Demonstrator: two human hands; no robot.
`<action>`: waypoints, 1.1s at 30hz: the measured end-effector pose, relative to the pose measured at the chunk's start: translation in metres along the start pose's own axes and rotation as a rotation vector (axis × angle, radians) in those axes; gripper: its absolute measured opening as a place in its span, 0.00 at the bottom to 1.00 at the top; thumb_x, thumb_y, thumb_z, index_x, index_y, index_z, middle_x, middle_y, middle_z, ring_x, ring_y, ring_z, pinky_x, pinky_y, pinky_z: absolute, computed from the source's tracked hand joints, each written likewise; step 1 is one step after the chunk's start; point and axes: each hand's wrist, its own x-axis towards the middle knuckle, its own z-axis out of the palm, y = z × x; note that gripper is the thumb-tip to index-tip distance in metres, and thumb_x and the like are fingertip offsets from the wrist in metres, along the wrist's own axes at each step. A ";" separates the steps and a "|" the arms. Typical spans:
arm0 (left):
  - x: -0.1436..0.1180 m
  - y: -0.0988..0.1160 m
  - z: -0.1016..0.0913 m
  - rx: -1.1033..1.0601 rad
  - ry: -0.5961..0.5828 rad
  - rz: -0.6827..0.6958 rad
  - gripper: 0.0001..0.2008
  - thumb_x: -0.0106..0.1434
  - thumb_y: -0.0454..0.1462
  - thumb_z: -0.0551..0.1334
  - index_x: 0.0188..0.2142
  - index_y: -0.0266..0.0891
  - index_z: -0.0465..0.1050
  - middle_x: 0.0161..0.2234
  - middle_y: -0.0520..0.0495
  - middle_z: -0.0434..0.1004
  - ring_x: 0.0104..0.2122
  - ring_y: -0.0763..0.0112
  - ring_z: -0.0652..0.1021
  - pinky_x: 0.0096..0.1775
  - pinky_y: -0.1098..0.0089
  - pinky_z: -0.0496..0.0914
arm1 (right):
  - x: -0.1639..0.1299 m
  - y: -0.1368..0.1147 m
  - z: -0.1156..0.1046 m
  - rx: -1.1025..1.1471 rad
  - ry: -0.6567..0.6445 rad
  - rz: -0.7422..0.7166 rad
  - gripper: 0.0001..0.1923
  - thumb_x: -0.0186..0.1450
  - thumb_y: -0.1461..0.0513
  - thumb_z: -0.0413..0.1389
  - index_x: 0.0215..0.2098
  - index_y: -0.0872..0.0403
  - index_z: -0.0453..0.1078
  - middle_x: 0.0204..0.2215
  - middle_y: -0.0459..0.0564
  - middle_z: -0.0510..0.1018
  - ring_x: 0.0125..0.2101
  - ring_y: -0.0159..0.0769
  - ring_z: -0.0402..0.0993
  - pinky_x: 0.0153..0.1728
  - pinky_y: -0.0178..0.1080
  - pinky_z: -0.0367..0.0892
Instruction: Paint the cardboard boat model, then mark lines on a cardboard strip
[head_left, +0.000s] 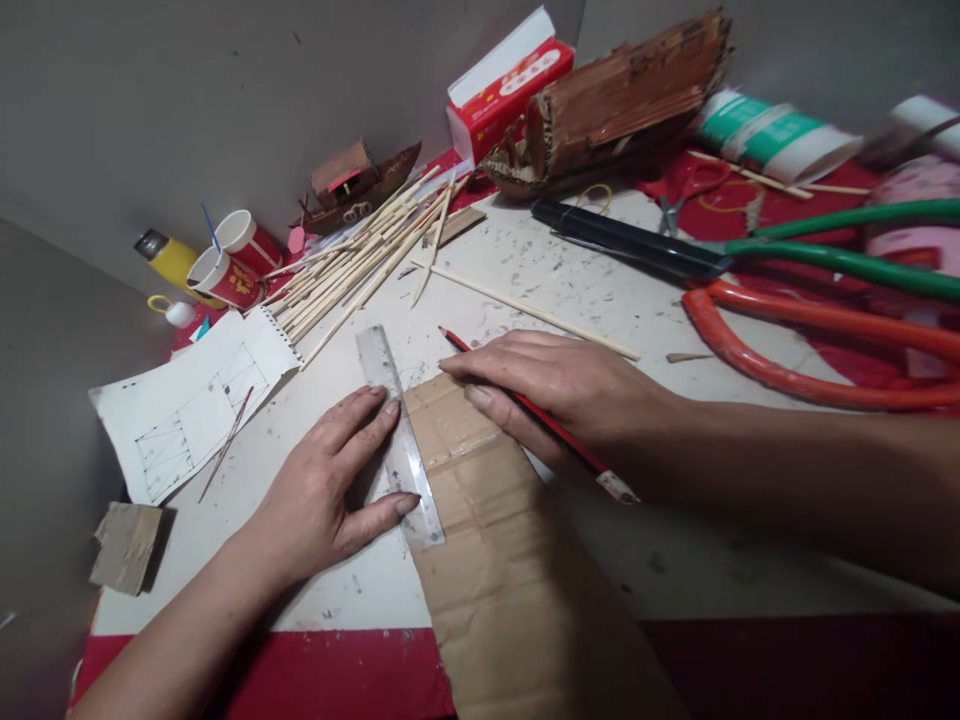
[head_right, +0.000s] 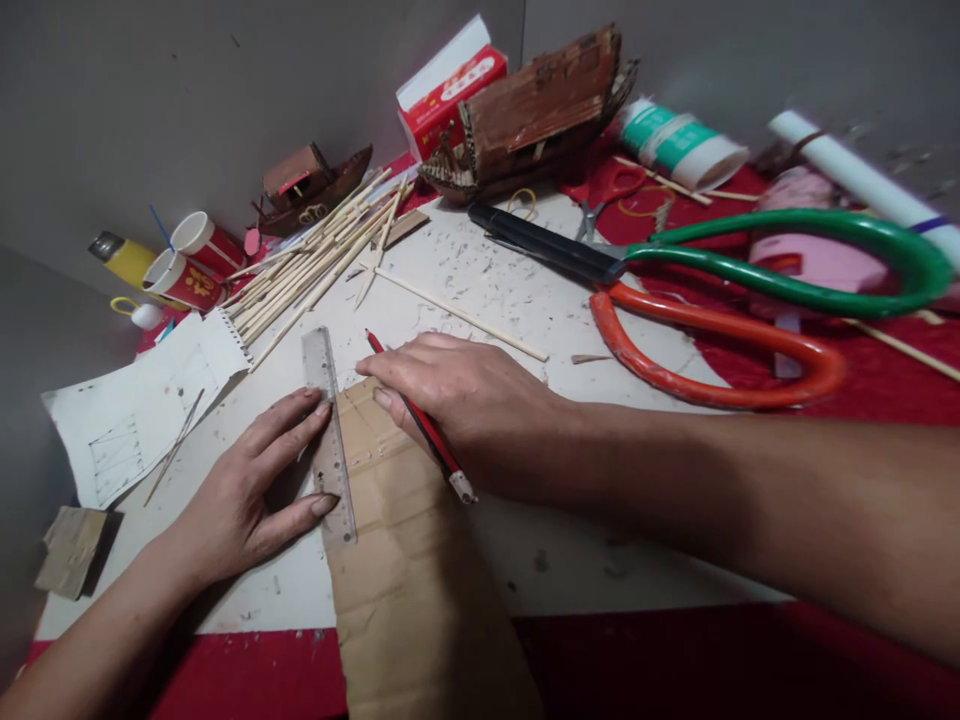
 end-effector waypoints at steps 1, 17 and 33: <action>0.000 0.000 0.001 0.001 0.006 -0.001 0.38 0.65 0.45 0.64 0.70 0.44 0.50 0.67 0.34 0.58 0.66 0.49 0.61 0.62 0.49 0.62 | 0.000 -0.001 -0.001 0.002 0.002 -0.001 0.16 0.73 0.60 0.46 0.51 0.57 0.71 0.42 0.55 0.81 0.43 0.41 0.77 0.43 0.43 0.70; 0.003 0.001 0.006 -0.027 0.043 0.010 0.39 0.65 0.45 0.63 0.70 0.44 0.48 0.67 0.35 0.58 0.67 0.49 0.59 0.62 0.46 0.61 | 0.003 -0.002 -0.001 -0.012 0.005 -0.006 0.16 0.73 0.61 0.47 0.50 0.58 0.72 0.41 0.57 0.82 0.42 0.42 0.78 0.42 0.44 0.72; 0.005 0.000 0.008 -0.031 0.036 -0.009 0.38 0.65 0.45 0.63 0.69 0.45 0.50 0.67 0.35 0.56 0.66 0.48 0.59 0.62 0.45 0.60 | 0.006 -0.003 -0.003 -0.016 -0.010 -0.021 0.15 0.71 0.63 0.47 0.49 0.59 0.72 0.42 0.58 0.82 0.42 0.43 0.78 0.42 0.45 0.72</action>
